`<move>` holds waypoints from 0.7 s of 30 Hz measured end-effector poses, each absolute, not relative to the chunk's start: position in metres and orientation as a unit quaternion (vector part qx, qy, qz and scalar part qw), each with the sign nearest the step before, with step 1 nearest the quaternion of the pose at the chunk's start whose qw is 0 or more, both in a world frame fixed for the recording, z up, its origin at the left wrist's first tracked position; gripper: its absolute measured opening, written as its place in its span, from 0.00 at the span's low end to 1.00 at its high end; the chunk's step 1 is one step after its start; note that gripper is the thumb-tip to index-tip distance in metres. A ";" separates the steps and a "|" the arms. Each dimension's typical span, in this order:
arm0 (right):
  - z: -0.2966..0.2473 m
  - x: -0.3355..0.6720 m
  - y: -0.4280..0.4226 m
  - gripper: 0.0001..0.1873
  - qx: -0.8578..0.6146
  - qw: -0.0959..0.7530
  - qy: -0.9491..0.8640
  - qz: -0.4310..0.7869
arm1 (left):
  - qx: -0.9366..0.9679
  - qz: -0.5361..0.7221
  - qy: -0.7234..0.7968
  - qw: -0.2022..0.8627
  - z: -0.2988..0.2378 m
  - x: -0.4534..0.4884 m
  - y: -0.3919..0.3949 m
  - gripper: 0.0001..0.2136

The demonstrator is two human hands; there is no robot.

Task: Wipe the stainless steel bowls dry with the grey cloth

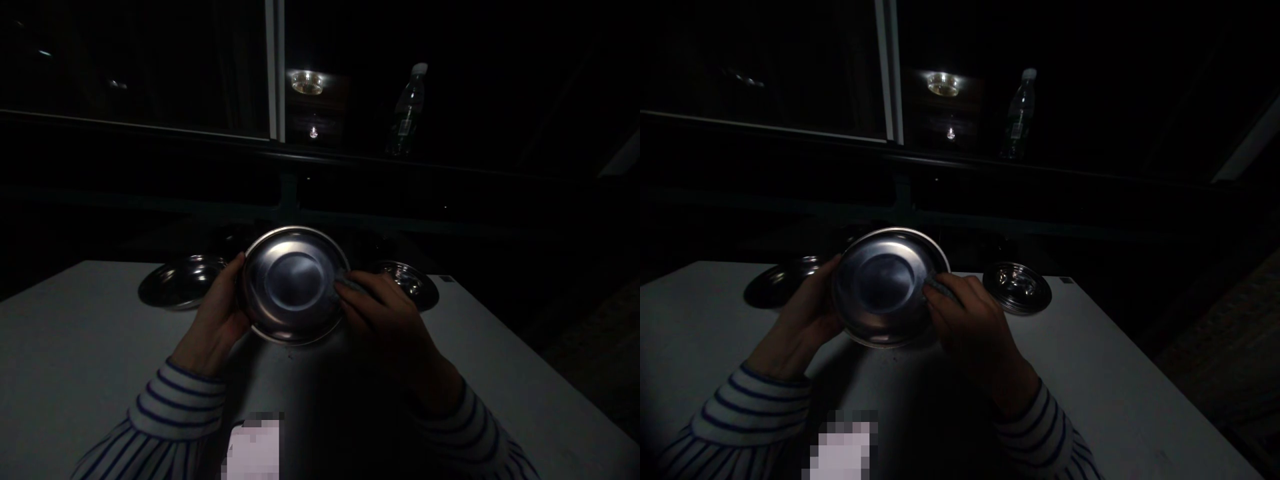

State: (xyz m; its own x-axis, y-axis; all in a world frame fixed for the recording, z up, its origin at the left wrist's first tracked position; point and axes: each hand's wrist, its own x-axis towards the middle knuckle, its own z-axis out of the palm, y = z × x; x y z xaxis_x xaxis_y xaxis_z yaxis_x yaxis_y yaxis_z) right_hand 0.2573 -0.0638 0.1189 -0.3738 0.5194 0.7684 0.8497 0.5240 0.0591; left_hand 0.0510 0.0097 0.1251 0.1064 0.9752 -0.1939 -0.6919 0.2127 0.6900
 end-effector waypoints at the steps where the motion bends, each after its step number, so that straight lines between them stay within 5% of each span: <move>1: 0.118 0.255 -0.064 0.13 -0.421 0.353 -0.802 -0.233 | 0.220 0.591 0.317 0.708 0.125 0.052 0.010 0.08; 21: 0.091 0.206 -0.073 0.14 -0.361 0.310 -0.820 -0.318 | 0.188 0.615 0.356 0.678 0.134 0.085 -0.017 0.11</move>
